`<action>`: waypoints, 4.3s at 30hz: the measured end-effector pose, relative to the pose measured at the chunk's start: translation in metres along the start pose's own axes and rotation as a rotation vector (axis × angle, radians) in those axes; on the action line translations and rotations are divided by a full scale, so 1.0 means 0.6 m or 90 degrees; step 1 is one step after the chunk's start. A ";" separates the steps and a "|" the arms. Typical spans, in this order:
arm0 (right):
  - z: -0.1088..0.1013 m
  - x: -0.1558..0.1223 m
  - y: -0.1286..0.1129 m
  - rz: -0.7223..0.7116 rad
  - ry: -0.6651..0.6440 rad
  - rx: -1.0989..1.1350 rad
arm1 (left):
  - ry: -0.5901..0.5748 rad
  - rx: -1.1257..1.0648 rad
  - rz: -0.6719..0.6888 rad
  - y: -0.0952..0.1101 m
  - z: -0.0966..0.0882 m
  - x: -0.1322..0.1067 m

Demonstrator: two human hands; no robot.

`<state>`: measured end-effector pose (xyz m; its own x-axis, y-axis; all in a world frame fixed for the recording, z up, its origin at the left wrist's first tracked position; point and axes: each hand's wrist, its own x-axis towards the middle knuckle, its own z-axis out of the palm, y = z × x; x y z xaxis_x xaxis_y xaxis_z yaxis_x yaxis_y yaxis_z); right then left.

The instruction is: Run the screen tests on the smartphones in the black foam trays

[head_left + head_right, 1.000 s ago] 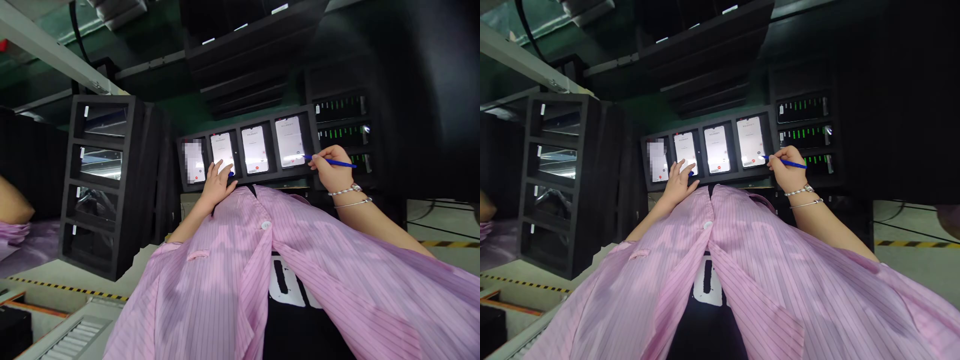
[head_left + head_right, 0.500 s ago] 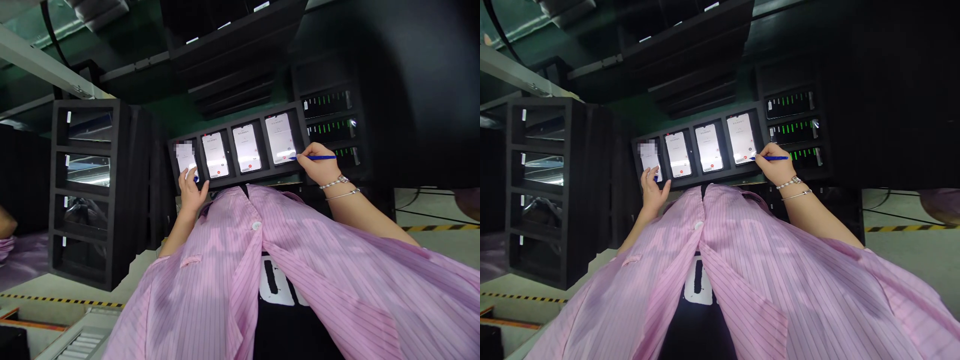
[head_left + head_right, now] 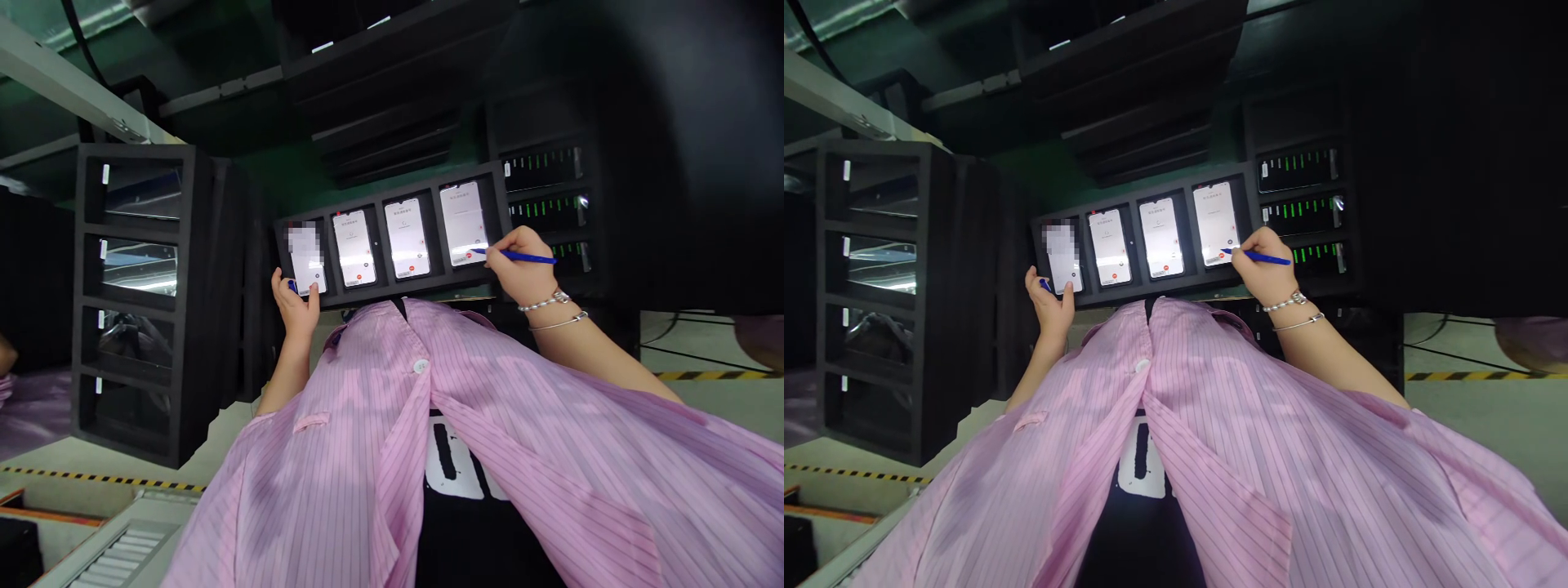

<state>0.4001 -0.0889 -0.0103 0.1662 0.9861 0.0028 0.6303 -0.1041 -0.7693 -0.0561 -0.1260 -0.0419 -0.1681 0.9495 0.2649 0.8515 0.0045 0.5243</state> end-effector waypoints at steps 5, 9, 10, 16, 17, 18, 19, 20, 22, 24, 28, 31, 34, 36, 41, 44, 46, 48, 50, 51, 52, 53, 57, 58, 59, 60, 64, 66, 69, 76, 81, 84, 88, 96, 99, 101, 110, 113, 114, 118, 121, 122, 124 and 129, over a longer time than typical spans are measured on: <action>0.065 -0.027 -0.077 0.010 -0.134 0.104 | -0.031 -0.001 -0.027 0.001 0.003 -0.001; 0.092 -0.028 -0.109 0.017 -0.151 0.059 | -0.024 -0.012 -0.014 0.002 0.004 -0.003; 0.094 -0.026 -0.111 0.014 -0.158 0.045 | -0.024 -0.014 -0.014 0.002 0.004 -0.004; 0.084 -0.019 -0.102 -0.001 -0.188 -0.003 | -0.026 -0.042 -0.019 0.000 0.006 -0.008; 0.081 -0.020 -0.099 -0.001 -0.186 -0.005 | -0.024 -0.049 -0.017 -0.001 0.007 -0.008; 0.079 -0.022 -0.096 0.001 -0.177 -0.005 | -0.024 -0.052 -0.017 -0.003 0.008 -0.009; 0.078 -0.024 -0.095 0.004 -0.160 0.000 | -0.025 -0.053 -0.020 -0.004 0.010 -0.009; 0.079 -0.028 -0.097 0.008 -0.141 0.011 | -0.024 -0.055 -0.022 -0.005 0.011 -0.010; 0.088 -0.036 -0.109 0.005 -0.124 0.051 | -0.013 -0.063 -0.022 -0.007 0.014 -0.011; 0.110 -0.044 -0.133 -0.020 -0.161 0.088 | 0.003 -0.083 -0.016 -0.007 0.016 -0.013; 0.168 -0.051 -0.183 -0.055 -0.265 0.115 | 0.000 -0.105 -0.019 -0.007 0.014 -0.018; 0.195 -0.050 -0.198 -0.052 -0.285 0.091 | -0.022 -0.128 -0.021 -0.007 0.010 -0.023; 0.202 -0.047 -0.197 -0.061 -0.285 0.051 | -0.030 -0.161 -0.019 -0.010 0.010 -0.027; 0.199 -0.045 -0.192 -0.067 -0.288 0.039 | -0.029 -0.175 -0.016 -0.012 0.011 -0.029; 0.185 -0.051 -0.182 -0.048 -0.264 0.042 | -0.015 -0.201 -0.013 -0.011 0.014 -0.033; 0.192 -0.056 -0.200 -0.065 -0.243 0.077 | -0.021 -0.223 -0.051 -0.009 0.012 -0.032; 0.212 -0.058 -0.227 -0.119 -0.283 0.091 | -0.026 -0.243 -0.072 -0.008 0.009 -0.031; 0.241 -0.058 -0.256 -0.158 -0.346 0.103 | -0.027 -0.262 -0.086 -0.007 0.006 -0.030; 0.271 -0.056 -0.279 -0.170 -0.406 0.107 | -0.027 -0.277 -0.099 -0.005 0.004 -0.030; 0.284 -0.055 -0.286 -0.172 -0.427 0.102 | -0.027 -0.281 -0.105 -0.004 0.003 -0.031; 0.295 -0.054 -0.289 -0.174 -0.440 0.094 | -0.027 -0.283 -0.113 -0.002 0.003 -0.032; 0.303 -0.054 -0.291 -0.177 -0.447 0.085 | -0.027 -0.283 -0.121 -0.001 0.003 -0.033; 0.313 -0.057 -0.284 -0.199 -0.440 0.045 | -0.028 -0.286 -0.128 0.006 0.006 -0.039; 0.312 -0.058 -0.283 -0.208 -0.437 0.035 | -0.028 -0.292 -0.123 0.007 0.007 -0.039; 0.312 -0.058 -0.282 -0.219 -0.435 0.026 | -0.029 -0.298 -0.118 0.009 0.008 -0.040; 0.312 -0.059 -0.282 -0.229 -0.432 0.019 | -0.028 -0.305 -0.116 0.010 0.009 -0.040; 0.317 -0.063 -0.285 -0.247 -0.438 0.005 | -0.018 -0.335 -0.137 0.015 0.002 -0.044; 0.315 -0.065 -0.288 -0.221 -0.432 0.017 | -0.003 -0.326 -0.147 0.019 -0.012 -0.046; 0.285 -0.066 -0.304 -0.154 -0.373 0.102 | -0.010 -0.271 -0.103 0.033 -0.049 -0.047; 0.125 -0.053 -0.372 -0.129 -0.381 0.356 | -0.129 -0.194 0.096 0.114 -0.130 -0.014; 0.079 -0.033 -0.359 -0.150 -0.392 0.352 | -0.168 -0.168 0.200 0.177 -0.134 0.020; 0.064 -0.023 -0.346 -0.160 -0.385 0.347 | -0.177 -0.131 0.255 0.205 -0.132 0.036; 0.037 -0.013 -0.338 -0.182 -0.393 0.316 | -0.172 -0.091 0.319 0.233 -0.133 0.060; -0.001 0.000 -0.340 -0.165 -0.476 0.328 | -0.218 -0.040 0.480 0.289 -0.158 0.097; -0.002 -0.001 -0.349 -0.193 -0.473 0.360 | -0.204 -0.024 0.517 0.309 -0.169 0.112; 0.002 -0.004 -0.354 -0.229 -0.449 0.411 | -0.182 -0.024 0.542 0.324 -0.179 0.124; 0.043 0.006 -0.329 -0.107 -0.358 0.641 | -0.220 0.039 0.687 0.406 -0.155 0.203; 0.041 0.021 -0.314 -0.021 -0.375 0.650 | -0.139 0.065 0.613 0.415 -0.153 0.322; 0.037 0.023 -0.307 -0.020 -0.378 0.609 | -0.066 0.062 0.537 0.416 -0.163 0.377; 0.017 0.014 -0.274 -0.019 -0.410 0.392 | 0.174 0.100 0.280 0.416 -0.242 0.596; 0.016 -0.002 -0.252 0.018 -0.401 0.338 | 0.152 0.271 0.135 0.413 -0.284 0.682; 0.018 -0.006 -0.248 0.023 -0.396 0.339 | 0.113 0.331 0.096 0.412 -0.288 0.693; 0.021 -0.013 -0.244 0.023 -0.387 0.347 | 0.028 0.416 0.028 0.414 -0.290 0.696; -0.016 0.000 -0.238 0.047 -0.294 0.302 | 0.033 0.434 -0.019 0.430 -0.295 0.697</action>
<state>0.3171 -0.0753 0.1058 -0.2126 0.9438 -0.2531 0.2095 -0.2089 -0.9552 0.0055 0.2165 0.3472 -0.2057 0.9295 0.3060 0.9656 0.2436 -0.0909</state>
